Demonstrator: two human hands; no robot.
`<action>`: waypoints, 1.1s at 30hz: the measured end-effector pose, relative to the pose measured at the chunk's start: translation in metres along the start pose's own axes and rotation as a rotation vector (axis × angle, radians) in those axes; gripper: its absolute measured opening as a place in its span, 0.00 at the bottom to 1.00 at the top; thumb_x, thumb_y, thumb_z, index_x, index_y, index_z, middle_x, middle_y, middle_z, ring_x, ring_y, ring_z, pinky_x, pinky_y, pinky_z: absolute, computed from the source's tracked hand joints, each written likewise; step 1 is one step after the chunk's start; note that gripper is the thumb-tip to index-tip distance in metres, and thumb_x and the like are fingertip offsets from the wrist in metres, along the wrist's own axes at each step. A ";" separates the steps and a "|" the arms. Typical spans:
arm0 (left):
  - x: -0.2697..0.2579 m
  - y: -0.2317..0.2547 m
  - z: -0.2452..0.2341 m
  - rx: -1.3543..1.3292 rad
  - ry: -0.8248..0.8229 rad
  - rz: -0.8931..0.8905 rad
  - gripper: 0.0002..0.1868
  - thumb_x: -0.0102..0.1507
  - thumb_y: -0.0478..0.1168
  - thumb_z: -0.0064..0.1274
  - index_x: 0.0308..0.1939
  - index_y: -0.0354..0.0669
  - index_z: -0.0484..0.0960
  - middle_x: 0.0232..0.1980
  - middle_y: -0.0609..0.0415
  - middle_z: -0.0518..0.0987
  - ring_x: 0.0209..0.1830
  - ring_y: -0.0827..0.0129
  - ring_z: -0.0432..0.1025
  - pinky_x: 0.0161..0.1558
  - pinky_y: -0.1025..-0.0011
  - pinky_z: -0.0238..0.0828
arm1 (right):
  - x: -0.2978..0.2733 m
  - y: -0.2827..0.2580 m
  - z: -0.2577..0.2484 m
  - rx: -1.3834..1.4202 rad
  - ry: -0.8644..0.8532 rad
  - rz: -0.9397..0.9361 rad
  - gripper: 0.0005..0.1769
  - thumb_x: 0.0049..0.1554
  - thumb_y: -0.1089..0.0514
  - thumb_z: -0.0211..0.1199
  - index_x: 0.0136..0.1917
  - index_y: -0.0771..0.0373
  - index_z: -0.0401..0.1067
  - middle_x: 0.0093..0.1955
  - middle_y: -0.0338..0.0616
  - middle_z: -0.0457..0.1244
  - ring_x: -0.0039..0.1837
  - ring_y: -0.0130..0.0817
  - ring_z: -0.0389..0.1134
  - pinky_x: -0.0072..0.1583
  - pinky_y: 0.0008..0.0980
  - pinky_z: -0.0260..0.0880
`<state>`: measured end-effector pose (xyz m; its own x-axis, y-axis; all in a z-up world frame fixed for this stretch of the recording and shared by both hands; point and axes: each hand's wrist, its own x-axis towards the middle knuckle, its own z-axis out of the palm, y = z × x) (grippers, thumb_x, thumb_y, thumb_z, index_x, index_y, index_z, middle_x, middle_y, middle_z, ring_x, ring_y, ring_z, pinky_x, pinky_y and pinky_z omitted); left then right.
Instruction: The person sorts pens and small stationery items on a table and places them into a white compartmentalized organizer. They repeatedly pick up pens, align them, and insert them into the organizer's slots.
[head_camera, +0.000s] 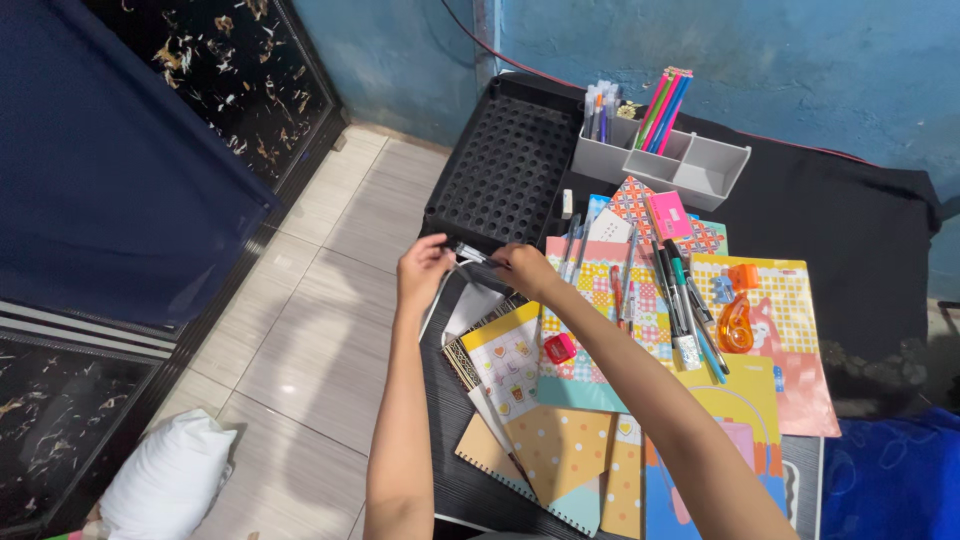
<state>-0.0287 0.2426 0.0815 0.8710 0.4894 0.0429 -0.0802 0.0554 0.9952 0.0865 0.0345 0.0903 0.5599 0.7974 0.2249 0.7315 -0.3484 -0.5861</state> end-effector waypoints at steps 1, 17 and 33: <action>0.003 0.005 0.006 -0.005 0.013 0.049 0.17 0.61 0.27 0.60 0.54 0.36 0.81 0.41 0.54 0.84 0.39 0.76 0.77 0.42 0.78 0.75 | -0.003 -0.005 -0.005 0.054 0.007 0.042 0.14 0.50 0.62 0.70 0.51 0.66 0.78 0.47 0.53 0.68 0.49 0.49 0.72 0.52 0.41 0.72; 0.002 -0.009 0.222 -0.202 -0.234 0.023 0.17 0.64 0.35 0.62 0.56 0.32 0.83 0.42 0.51 0.84 0.34 0.76 0.75 0.34 0.79 0.71 | -0.165 0.075 -0.101 0.232 0.359 0.623 0.17 0.52 0.51 0.74 0.49 0.66 0.81 0.34 0.44 0.69 0.36 0.29 0.68 0.41 0.34 0.67; -0.027 -0.076 0.344 0.403 -0.232 0.085 0.17 0.56 0.43 0.67 0.45 0.36 0.88 0.41 0.46 0.88 0.40 0.64 0.83 0.45 0.67 0.79 | -0.248 0.111 -0.083 0.076 0.537 0.727 0.22 0.47 0.56 0.76 0.52 0.69 0.79 0.33 0.47 0.69 0.35 0.35 0.72 0.43 0.34 0.72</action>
<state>0.1203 -0.0740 0.0344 0.9585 0.2676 0.0984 -0.0013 -0.3409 0.9401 0.0613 -0.2425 0.0346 0.9937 0.0497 0.1007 0.1095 -0.6275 -0.7709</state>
